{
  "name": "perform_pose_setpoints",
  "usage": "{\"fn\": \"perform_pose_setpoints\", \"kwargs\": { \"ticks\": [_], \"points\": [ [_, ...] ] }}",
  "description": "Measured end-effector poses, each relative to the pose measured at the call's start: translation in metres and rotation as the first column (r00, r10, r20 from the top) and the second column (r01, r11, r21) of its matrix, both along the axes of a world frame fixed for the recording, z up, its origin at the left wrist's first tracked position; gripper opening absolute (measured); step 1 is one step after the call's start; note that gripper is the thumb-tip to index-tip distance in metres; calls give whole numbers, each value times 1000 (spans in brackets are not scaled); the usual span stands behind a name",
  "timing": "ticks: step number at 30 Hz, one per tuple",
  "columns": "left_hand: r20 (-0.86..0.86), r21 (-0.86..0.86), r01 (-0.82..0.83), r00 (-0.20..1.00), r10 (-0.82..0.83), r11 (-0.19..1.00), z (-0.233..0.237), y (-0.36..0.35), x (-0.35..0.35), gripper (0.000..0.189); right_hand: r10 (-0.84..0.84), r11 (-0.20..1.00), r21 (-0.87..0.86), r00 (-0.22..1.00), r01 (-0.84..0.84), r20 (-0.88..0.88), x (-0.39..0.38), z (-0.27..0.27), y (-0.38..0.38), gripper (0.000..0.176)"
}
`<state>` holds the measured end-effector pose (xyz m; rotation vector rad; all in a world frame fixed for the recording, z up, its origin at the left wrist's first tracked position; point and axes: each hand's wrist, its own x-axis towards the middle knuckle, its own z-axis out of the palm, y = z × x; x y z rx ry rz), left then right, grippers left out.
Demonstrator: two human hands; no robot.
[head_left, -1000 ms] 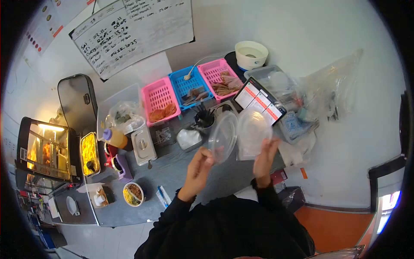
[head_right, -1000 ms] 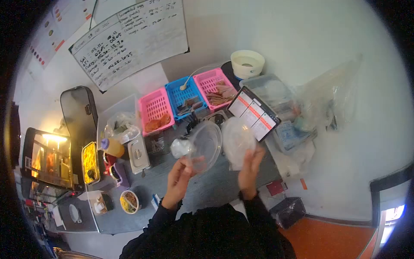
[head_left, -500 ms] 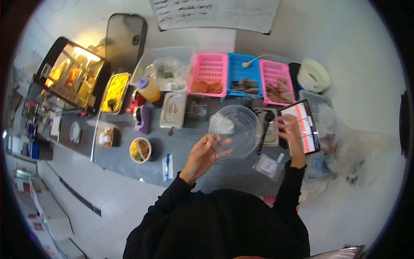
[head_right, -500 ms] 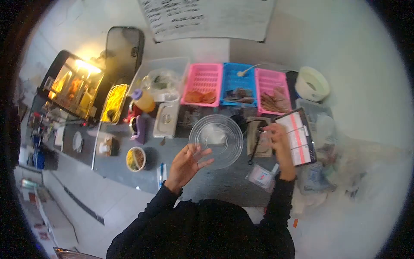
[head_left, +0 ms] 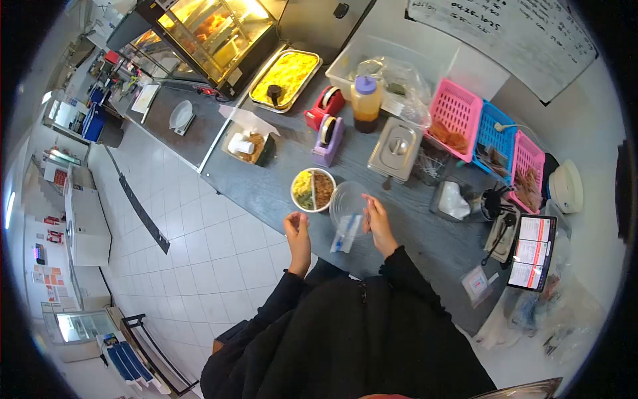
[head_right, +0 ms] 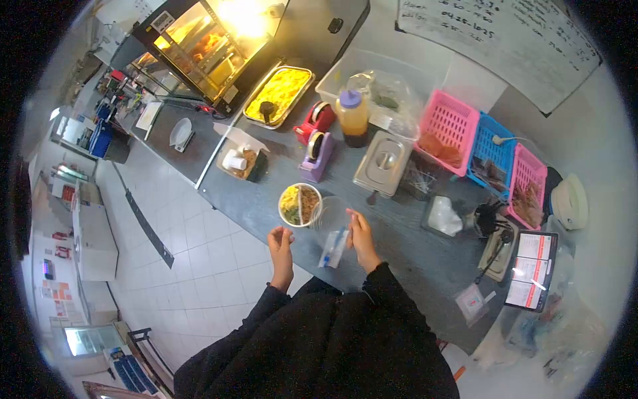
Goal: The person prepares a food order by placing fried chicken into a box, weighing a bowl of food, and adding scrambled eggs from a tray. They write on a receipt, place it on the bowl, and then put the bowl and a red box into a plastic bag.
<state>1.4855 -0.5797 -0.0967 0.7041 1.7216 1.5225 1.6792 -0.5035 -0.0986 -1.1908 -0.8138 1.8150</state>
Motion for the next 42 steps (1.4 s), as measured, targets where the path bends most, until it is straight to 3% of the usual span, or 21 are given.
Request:
{"fn": "perform_pose_setpoints", "kwargs": {
  "ticks": [2,5,8,10,16,20,23,28,31,34,38,42],
  "points": [
    [-20,-38,-57,998,56,998,-10,11,-34,34,-2,1000,20,998,1,56,-35,-15,24,32],
    [97,-73,10,995,-3,997,-14,35,-71,39,-123,931,363,909,-34,399,-83,-56,63,29],
    [248,-80,96,966,-74,992,-17,59,-88,43,-335,792,555,580,-254,743,-117,-38,77,26],
    [326,-57,146,938,-120,988,-27,67,-91,42,-294,829,465,465,-312,835,-128,-14,71,24],
    [64,-80,78,995,-73,994,-48,85,-79,31,-298,862,392,306,-321,904,-130,-15,53,24],
    [-270,-21,65,961,-68,998,-48,88,-72,24,-366,855,457,340,-245,866,-133,-26,42,24],
    [-370,-3,43,928,-41,999,-58,91,-70,25,-437,838,527,403,-143,804,-143,-37,33,25],
    [-340,5,121,934,-112,993,-65,102,-79,21,-497,825,564,433,-34,752,-153,-46,25,26],
    [-358,24,141,926,-123,990,-62,102,-80,21,-603,715,699,490,-18,629,-158,-44,41,25],
    [-378,6,185,910,-170,983,-68,106,-85,22,-503,768,640,603,-14,618,-155,-43,62,24],
    [-389,-56,264,883,-264,963,-75,116,-98,22,-392,883,467,630,52,671,-152,-51,68,24],
    [-274,-50,338,900,-338,940,-77,122,-108,20,-482,816,578,564,12,670,-159,-42,69,22]
  ]
}}
